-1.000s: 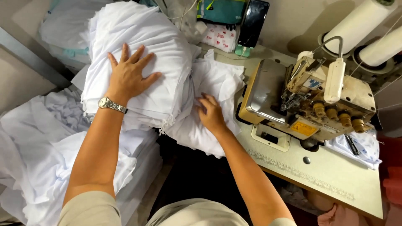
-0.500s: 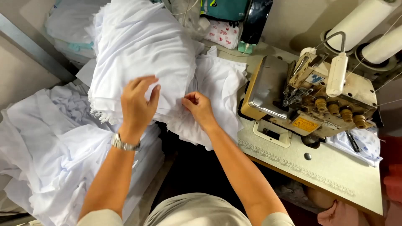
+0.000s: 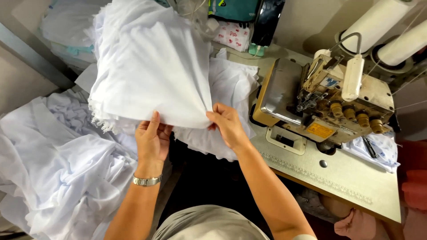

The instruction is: Picking up, unfolding, and inspecting white fabric pieces at a sewing workstation.

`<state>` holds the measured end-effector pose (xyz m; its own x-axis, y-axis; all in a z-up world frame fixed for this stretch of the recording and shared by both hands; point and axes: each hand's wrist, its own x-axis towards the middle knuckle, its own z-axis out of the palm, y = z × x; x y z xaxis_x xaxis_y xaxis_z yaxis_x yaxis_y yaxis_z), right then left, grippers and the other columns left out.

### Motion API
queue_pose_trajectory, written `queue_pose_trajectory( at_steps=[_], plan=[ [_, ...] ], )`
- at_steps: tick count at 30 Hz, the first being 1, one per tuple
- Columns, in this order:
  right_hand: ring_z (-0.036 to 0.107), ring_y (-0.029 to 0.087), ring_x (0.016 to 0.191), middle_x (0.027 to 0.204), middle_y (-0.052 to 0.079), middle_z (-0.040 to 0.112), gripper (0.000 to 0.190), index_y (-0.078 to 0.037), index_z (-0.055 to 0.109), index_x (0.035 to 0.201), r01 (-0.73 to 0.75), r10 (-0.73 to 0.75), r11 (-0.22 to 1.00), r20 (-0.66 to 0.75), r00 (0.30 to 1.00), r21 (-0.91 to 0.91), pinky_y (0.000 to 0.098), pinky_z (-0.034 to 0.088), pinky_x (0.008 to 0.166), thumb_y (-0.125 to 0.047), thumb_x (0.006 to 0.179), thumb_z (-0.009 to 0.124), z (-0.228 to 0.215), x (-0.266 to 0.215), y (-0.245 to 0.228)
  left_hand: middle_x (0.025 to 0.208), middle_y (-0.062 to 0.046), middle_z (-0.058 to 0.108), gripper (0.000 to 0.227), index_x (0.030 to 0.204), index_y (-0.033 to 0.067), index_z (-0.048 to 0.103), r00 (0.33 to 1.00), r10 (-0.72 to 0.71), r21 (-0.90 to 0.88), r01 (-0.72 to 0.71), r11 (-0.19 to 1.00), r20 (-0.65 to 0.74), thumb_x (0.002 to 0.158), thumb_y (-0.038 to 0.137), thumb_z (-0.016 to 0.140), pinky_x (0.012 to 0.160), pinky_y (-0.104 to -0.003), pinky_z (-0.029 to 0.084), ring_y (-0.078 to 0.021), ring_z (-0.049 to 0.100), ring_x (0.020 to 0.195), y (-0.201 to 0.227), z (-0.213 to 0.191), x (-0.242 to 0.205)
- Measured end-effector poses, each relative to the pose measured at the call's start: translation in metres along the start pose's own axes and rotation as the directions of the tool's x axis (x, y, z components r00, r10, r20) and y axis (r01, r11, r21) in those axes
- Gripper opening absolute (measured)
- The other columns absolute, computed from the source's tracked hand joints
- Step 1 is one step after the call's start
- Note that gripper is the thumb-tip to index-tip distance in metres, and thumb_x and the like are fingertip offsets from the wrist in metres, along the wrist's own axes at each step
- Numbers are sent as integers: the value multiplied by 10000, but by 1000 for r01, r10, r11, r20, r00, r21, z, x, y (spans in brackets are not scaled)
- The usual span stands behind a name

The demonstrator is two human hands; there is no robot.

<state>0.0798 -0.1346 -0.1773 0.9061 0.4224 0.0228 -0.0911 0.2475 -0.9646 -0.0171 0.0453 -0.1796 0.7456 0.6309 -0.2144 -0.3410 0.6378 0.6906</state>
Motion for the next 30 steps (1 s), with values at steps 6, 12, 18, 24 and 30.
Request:
queue_pose_trajectory(
  at_steps=[6, 12, 18, 24, 30],
  plan=[
    [668, 184, 648, 898, 163, 693, 326, -5, 675, 1072, 385, -428, 750, 50, 902, -538, 265, 549, 584, -36, 775, 807, -24, -43, -40, 856, -86, 726, 142, 926, 51, 692, 929, 275, 64, -299, 952, 246, 1001, 63, 572, 766, -306, 655, -213, 749, 803, 19, 55, -24],
    [672, 205, 716, 825, 73, 657, 152, -24, 693, 970, 553, -743, 476, 23, 669, -683, 309, 571, 676, -8, 828, 745, -28, -89, -113, 499, -54, 643, 196, 631, 51, 701, 580, 463, 313, -786, 533, 670, 734, 139, 843, 551, -261, 547, -182, 636, 454, 25, 94, -69],
    [645, 202, 710, 819, 43, 644, 283, -52, 696, 954, 567, -719, 372, 158, 677, -735, 315, 558, 676, -124, 738, 863, -32, -92, -125, 382, -63, 444, 441, 503, 15, 492, 716, -37, 550, -501, 668, 697, 696, 125, 873, 435, -261, 355, -97, 382, 465, -38, 140, -77],
    [634, 226, 570, 672, 43, 637, 114, -77, 687, 830, 494, -651, 375, 156, 743, -785, 322, 544, 570, -75, 793, 795, -52, -86, -115, 611, -84, 683, 45, 813, -3, 687, 630, -237, 615, -490, 618, 740, 822, -11, 730, 614, -258, 521, -88, 635, 630, -61, 107, -58],
    [514, 203, 542, 774, 58, 625, 202, -96, 706, 827, 488, -722, 202, 208, 660, -849, 286, 505, 578, 61, 910, 611, -81, -90, -138, 791, -59, 615, 141, 1113, 24, 517, 674, 125, 349, -522, 778, 728, 977, 27, 556, 714, -262, 538, -121, 649, 728, 14, 135, -71]
  ],
)
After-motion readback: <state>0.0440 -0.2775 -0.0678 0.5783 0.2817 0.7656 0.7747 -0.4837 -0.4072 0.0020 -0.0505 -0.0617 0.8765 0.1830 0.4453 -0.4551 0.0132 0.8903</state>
